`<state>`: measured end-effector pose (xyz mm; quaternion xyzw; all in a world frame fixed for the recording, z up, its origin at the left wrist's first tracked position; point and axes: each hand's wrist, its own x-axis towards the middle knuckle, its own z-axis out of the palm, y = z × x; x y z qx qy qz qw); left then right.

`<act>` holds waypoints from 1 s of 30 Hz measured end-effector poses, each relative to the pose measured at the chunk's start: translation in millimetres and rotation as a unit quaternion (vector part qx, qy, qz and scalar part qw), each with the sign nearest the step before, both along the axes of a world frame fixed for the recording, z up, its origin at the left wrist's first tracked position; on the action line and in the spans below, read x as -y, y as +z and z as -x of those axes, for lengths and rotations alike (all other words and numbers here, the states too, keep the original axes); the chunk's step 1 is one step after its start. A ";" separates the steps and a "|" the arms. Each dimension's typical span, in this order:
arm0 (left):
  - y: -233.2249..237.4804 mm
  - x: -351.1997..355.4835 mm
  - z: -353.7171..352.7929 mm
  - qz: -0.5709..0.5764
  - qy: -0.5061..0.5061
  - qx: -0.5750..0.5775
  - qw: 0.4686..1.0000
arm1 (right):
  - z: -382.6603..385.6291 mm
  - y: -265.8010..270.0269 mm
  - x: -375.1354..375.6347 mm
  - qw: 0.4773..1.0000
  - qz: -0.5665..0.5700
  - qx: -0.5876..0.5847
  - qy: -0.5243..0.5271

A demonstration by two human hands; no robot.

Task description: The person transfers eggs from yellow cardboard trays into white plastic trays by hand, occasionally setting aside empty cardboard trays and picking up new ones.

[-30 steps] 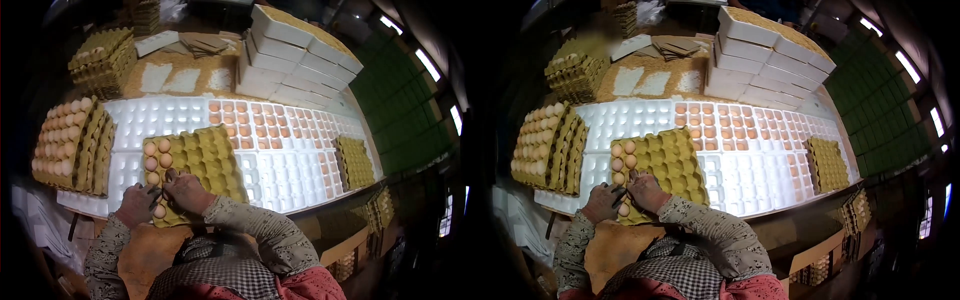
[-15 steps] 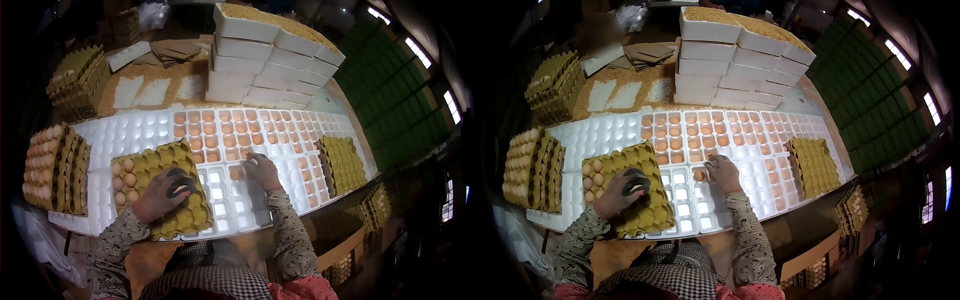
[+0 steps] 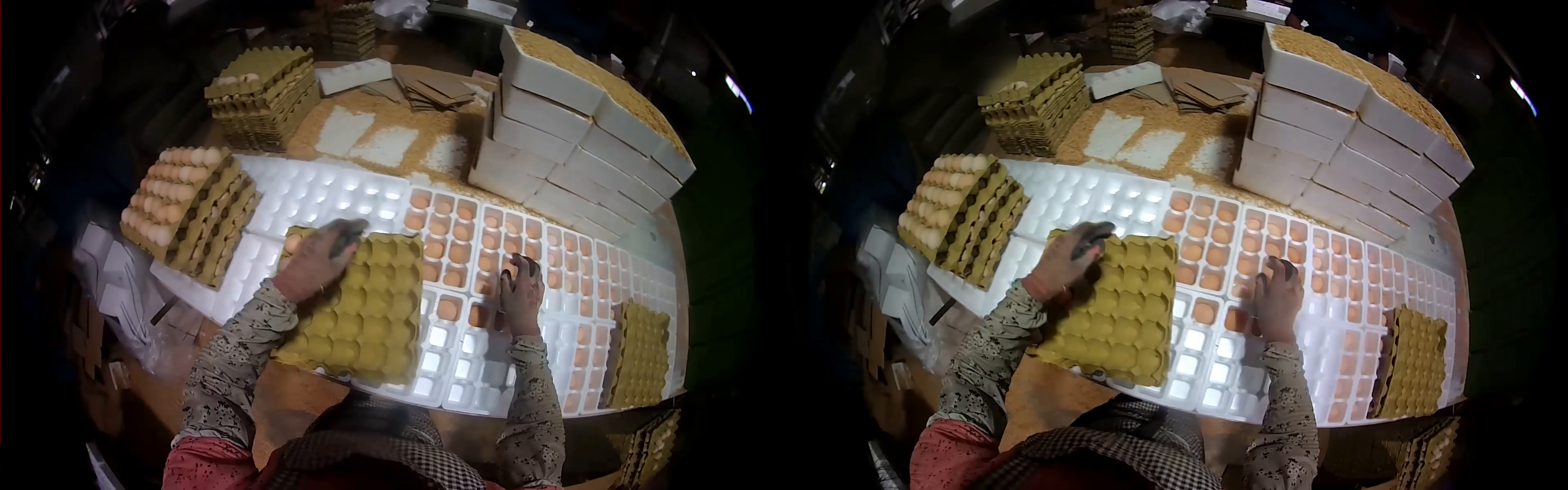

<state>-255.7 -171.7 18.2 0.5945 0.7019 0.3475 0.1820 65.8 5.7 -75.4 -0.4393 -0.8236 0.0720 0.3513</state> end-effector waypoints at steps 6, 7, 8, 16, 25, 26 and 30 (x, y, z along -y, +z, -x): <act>-27.8 40.6 129.7 0.126 0.154 -0.147 0.969 | 225.2 45.0 78.7 0.928 -0.063 -0.006 0.366; -26.8 39.5 129.6 0.182 0.055 -0.176 0.966 | 254.3 30.3 84.4 0.925 -0.059 0.027 0.374; -27.8 39.0 130.5 0.237 -0.046 -0.201 0.950 | 269.6 27.5 84.5 0.925 -0.060 0.030 0.374; -73.8 31.7 156.2 0.169 -0.174 -0.345 0.907 | 281.9 26.6 80.5 0.731 0.496 -0.256 0.392; -43.2 70.5 165.0 0.006 -0.063 0.239 0.969 | 253.1 44.8 103.6 0.859 0.354 0.031 0.368; -37.6 76.1 162.1 -0.059 0.015 0.518 0.853 | 248.5 38.2 99.4 0.806 0.406 -0.115 0.414; -38.9 80.3 175.1 0.150 -0.003 0.358 0.922 | 259.4 95.5 156.1 0.847 0.190 0.341 0.362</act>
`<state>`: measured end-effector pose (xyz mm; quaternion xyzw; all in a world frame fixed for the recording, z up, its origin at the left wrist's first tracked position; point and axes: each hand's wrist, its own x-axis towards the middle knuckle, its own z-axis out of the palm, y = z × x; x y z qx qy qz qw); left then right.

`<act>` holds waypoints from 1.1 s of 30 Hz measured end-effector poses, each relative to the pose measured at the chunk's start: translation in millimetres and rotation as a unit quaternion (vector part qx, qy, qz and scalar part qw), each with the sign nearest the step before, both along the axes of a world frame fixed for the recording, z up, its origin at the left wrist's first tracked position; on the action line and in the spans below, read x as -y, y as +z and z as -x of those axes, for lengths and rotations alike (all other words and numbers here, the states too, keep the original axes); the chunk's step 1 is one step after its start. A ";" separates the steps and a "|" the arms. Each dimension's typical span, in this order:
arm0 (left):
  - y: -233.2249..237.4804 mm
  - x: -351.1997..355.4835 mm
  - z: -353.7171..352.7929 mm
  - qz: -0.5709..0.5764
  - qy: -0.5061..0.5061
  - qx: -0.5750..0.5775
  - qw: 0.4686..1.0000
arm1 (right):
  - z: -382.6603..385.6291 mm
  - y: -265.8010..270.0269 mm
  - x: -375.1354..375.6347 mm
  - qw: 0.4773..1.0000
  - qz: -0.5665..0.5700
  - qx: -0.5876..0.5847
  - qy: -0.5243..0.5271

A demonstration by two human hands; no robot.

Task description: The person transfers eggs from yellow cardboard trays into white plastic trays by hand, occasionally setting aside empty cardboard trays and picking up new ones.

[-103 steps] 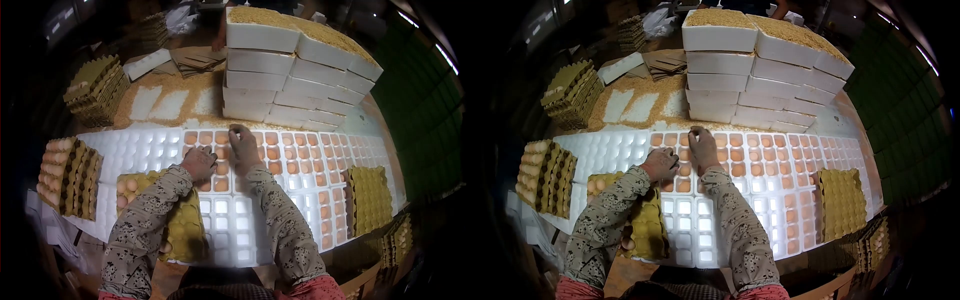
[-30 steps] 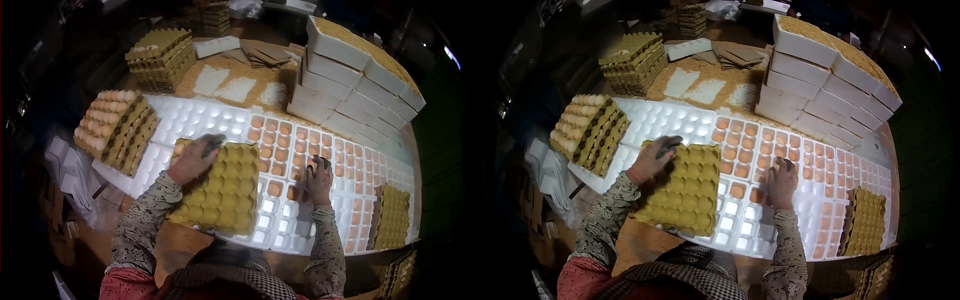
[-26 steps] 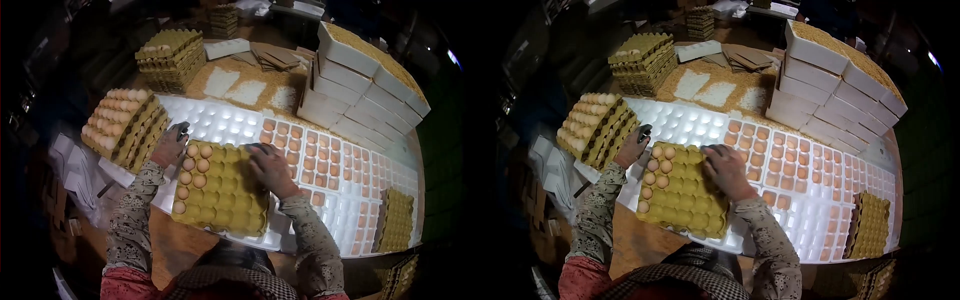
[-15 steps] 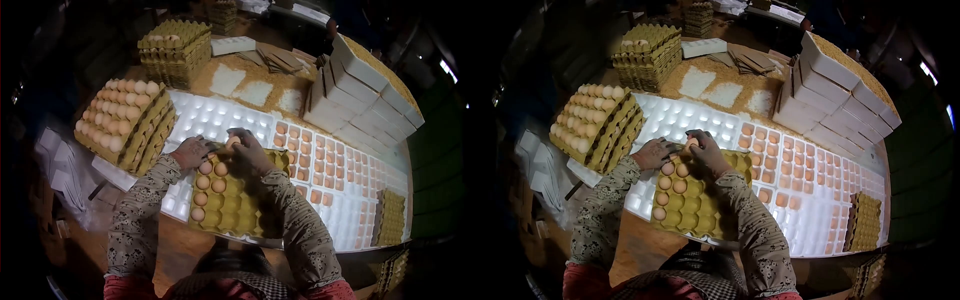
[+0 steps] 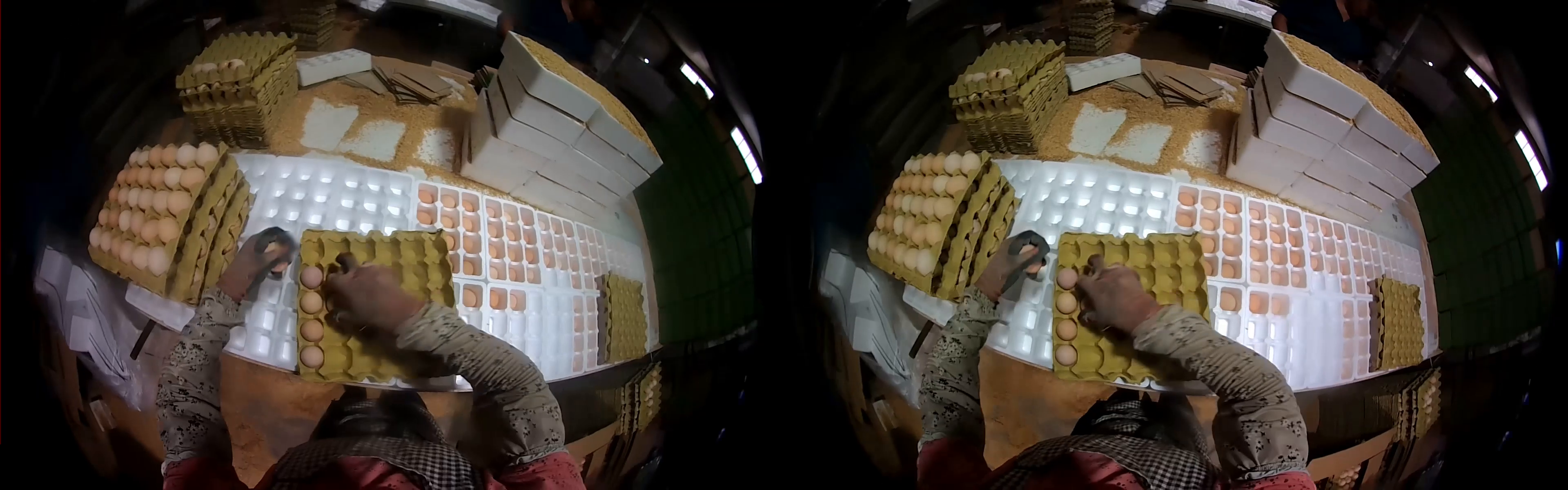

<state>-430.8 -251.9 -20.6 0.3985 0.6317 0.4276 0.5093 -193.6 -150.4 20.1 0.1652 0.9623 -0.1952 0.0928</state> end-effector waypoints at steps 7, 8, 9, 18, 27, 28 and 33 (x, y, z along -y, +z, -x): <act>3.6 -17.7 -46.8 -0.109 -0.295 -0.531 0.787 | -39.6 -25.6 1.3 0.983 0.047 -0.156 -0.080; 8.5 -17.0 -48.5 -0.129 -0.292 -0.548 0.773 | -69.3 -17.8 -4.1 0.969 0.052 -0.190 -0.146; 6.9 -12.2 -48.5 -0.173 -0.260 -0.544 0.779 | -101.5 -9.4 -8.3 0.951 0.057 -0.225 -0.205; 51.6 -57.9 -214.8 -0.078 -0.191 -0.021 0.978 | -346.6 -73.1 -63.3 0.889 -0.051 -0.035 -0.453; -27.4 -139.9 -388.0 -0.118 -0.328 -0.390 0.852 | -346.8 -139.2 -117.0 0.872 -0.153 -0.202 -0.419; -24.6 -135.8 -393.5 -0.150 -0.286 -0.364 0.873 | -345.7 -139.0 -113.8 0.869 -0.151 -0.220 -0.416; -68.9 -91.1 -412.0 -0.260 -0.368 -0.568 0.688 | -347.5 -141.8 -125.3 0.880 -0.190 -0.187 -0.393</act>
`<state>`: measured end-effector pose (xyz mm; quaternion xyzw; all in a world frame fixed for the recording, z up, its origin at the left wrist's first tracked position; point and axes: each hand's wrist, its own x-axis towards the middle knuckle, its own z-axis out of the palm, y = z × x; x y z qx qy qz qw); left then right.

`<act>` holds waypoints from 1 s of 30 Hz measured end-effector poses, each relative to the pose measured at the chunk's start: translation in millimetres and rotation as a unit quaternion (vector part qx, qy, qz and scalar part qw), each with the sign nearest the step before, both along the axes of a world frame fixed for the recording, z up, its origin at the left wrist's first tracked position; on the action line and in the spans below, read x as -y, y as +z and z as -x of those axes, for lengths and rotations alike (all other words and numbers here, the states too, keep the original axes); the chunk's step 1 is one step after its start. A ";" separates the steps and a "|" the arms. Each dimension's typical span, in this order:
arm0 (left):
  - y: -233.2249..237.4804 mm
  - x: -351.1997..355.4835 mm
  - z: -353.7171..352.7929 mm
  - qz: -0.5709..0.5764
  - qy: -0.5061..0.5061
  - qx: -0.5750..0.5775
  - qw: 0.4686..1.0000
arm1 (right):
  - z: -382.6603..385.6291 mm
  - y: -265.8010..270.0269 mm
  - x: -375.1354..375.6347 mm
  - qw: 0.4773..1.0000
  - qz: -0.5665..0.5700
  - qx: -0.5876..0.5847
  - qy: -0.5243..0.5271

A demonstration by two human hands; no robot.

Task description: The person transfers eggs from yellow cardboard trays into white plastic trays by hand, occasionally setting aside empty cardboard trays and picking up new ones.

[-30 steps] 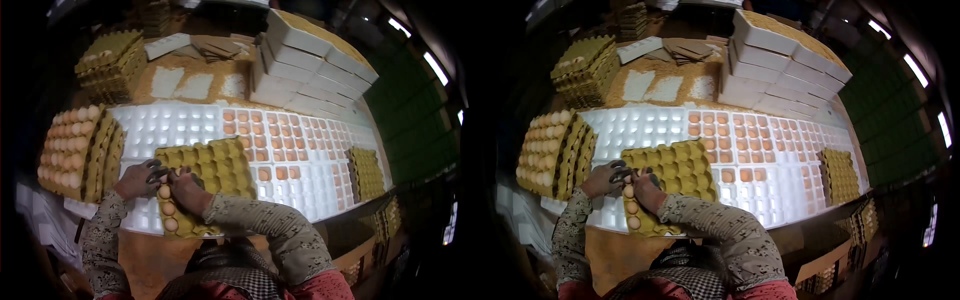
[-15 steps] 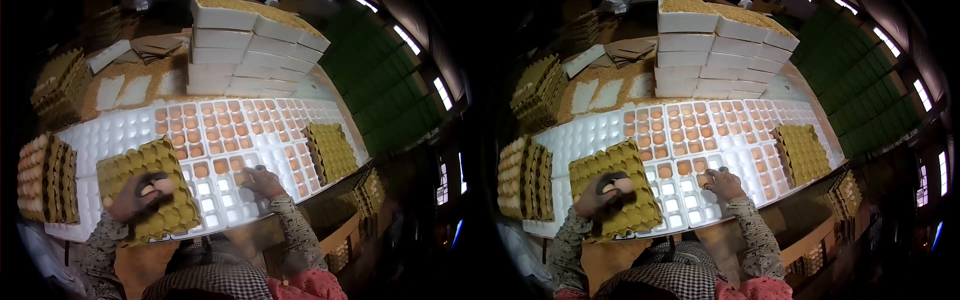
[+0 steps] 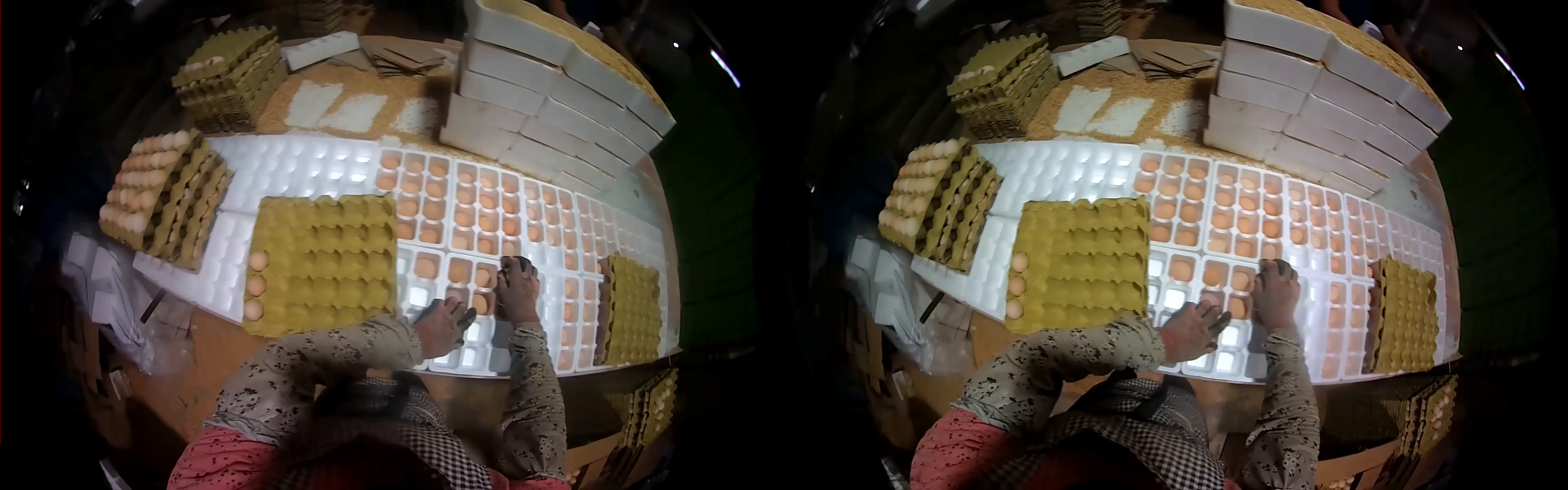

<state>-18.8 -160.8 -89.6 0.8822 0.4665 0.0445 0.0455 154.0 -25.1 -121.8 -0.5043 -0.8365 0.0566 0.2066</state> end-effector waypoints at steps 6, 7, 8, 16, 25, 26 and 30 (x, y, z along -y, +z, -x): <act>113.7 62.3 144.3 0.042 0.274 0.266 0.923 | 99.5 89.9 57.5 0.981 0.021 -0.088 0.173; 114.0 85.8 181.8 -0.030 0.317 0.314 0.894 | 132.4 105.9 76.5 0.959 0.062 -0.134 0.242; 133.4 111.7 203.9 -0.026 0.436 0.284 0.854 | 164.4 120.8 95.1 0.936 0.076 -0.131 0.317; 49.7 211.6 266.1 0.049 0.314 0.018 0.948 | 376.8 47.7 152.7 0.884 0.032 -0.008 0.466; 86.2 204.6 307.5 -0.010 0.437 0.668 0.602 | 354.8 112.7 156.2 0.870 0.223 0.033 0.438; 100.0 191.0 301.8 -0.022 0.428 0.654 0.624 | 357.4 100.0 172.5 0.882 0.131 0.085 0.444; 92.3 148.9 283.3 -0.152 0.341 0.478 0.795 | 356.4 43.7 186.5 0.905 0.077 -0.040 0.417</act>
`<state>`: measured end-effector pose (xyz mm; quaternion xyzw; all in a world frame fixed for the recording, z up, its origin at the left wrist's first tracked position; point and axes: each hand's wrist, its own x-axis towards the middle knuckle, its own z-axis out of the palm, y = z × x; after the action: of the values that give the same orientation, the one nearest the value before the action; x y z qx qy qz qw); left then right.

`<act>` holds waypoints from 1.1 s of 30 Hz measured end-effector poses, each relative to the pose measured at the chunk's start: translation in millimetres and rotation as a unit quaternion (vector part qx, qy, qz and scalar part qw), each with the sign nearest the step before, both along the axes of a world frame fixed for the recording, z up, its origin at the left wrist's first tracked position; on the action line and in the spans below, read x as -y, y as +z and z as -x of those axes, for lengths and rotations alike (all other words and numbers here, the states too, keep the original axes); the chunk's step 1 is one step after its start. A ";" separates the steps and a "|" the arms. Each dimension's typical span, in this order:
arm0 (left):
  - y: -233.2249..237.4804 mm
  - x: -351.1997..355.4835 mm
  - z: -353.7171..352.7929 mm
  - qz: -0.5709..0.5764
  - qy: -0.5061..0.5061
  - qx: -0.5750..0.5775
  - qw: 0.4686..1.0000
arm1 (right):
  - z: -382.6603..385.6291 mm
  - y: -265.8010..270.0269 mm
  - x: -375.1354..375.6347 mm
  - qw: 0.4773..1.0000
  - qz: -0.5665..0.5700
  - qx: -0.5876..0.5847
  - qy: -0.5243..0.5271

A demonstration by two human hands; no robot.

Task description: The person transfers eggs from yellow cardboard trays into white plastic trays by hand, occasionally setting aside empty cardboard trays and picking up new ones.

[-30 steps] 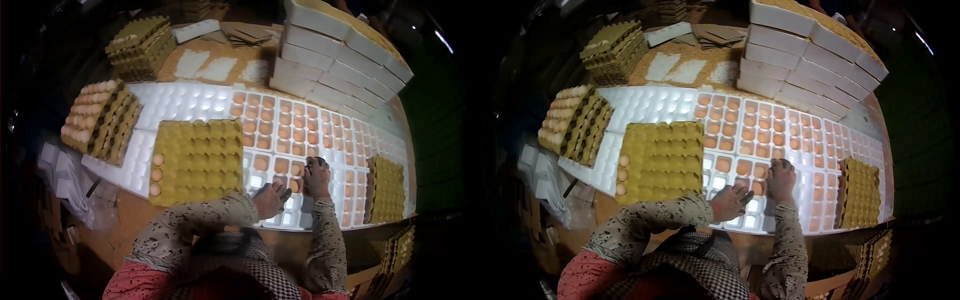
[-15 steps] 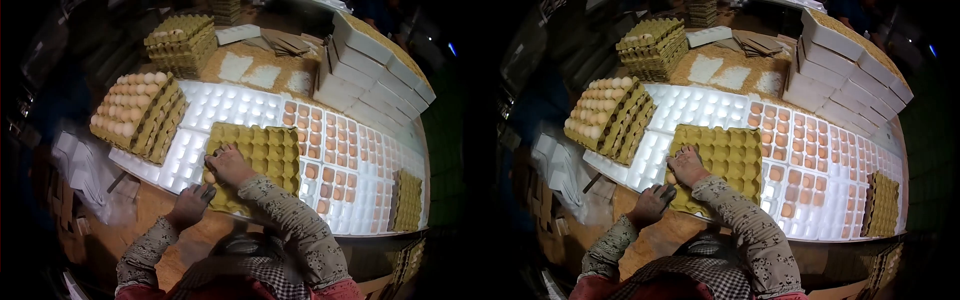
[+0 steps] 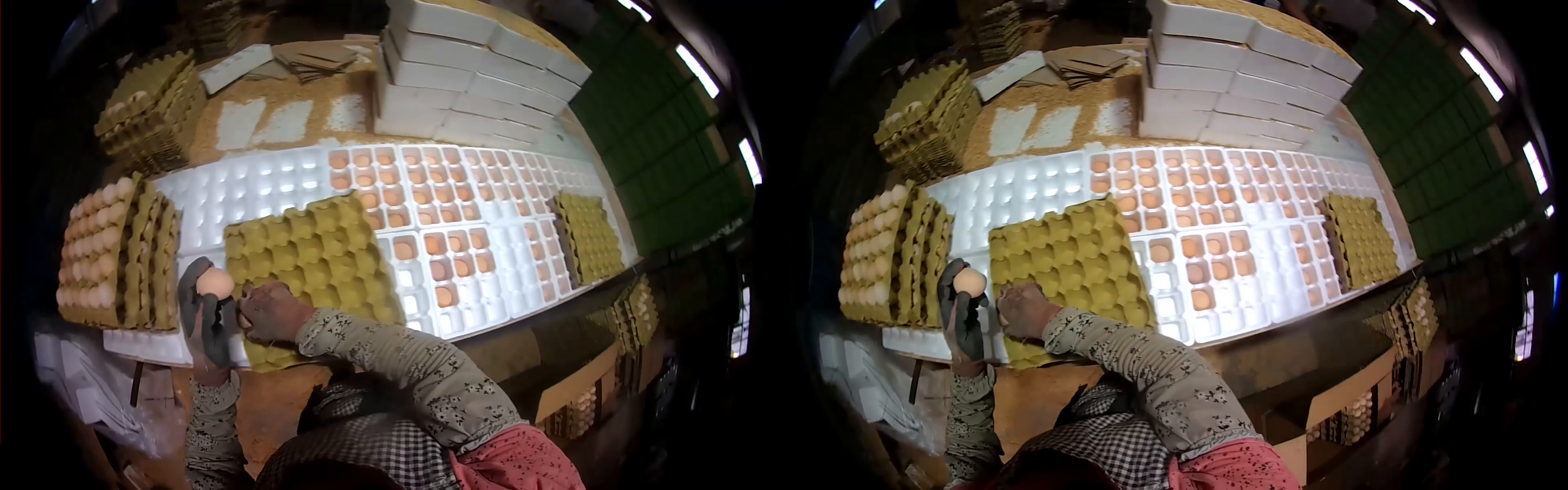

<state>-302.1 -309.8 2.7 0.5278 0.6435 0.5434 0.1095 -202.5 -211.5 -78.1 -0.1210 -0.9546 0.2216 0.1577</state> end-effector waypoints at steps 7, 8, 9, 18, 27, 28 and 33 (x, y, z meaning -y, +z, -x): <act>-17.6 -22.0 -58.5 0.077 -0.165 0.160 0.970 | -245.3 60.2 -52.2 0.908 0.113 -0.101 -0.390; -9.4 -34.7 -83.6 0.087 -0.219 0.135 0.962 | -280.9 51.7 -53.5 0.891 0.091 -0.061 -0.441; -4.7 -44.4 -105.6 0.096 -0.273 0.109 0.951 | -309.4 40.0 -54.5 0.868 0.068 -0.021 -0.491; -86.9 -93.1 -286.3 0.242 -0.451 -0.408 0.756 | -381.9 -4.9 -75.7 0.863 0.063 -0.021 -0.500; -37.6 -67.8 -104.1 0.151 0.180 -0.171 0.957 | -313.4 16.9 -72.5 0.937 0.183 -0.081 -0.288; -48.8 -57.2 -70.0 0.216 0.287 -0.194 0.913 | -289.8 22.2 -67.7 0.931 0.223 -0.067 -0.280; -90.6 -12.0 -6.7 0.400 0.233 -0.073 0.883 | -212.0 6.0 -60.6 0.929 0.287 0.012 -0.235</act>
<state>-295.4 -297.8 -87.9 0.3124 0.9168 0.2094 0.1340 9.6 -150.9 -72.1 -0.3843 -0.7966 0.4410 0.1527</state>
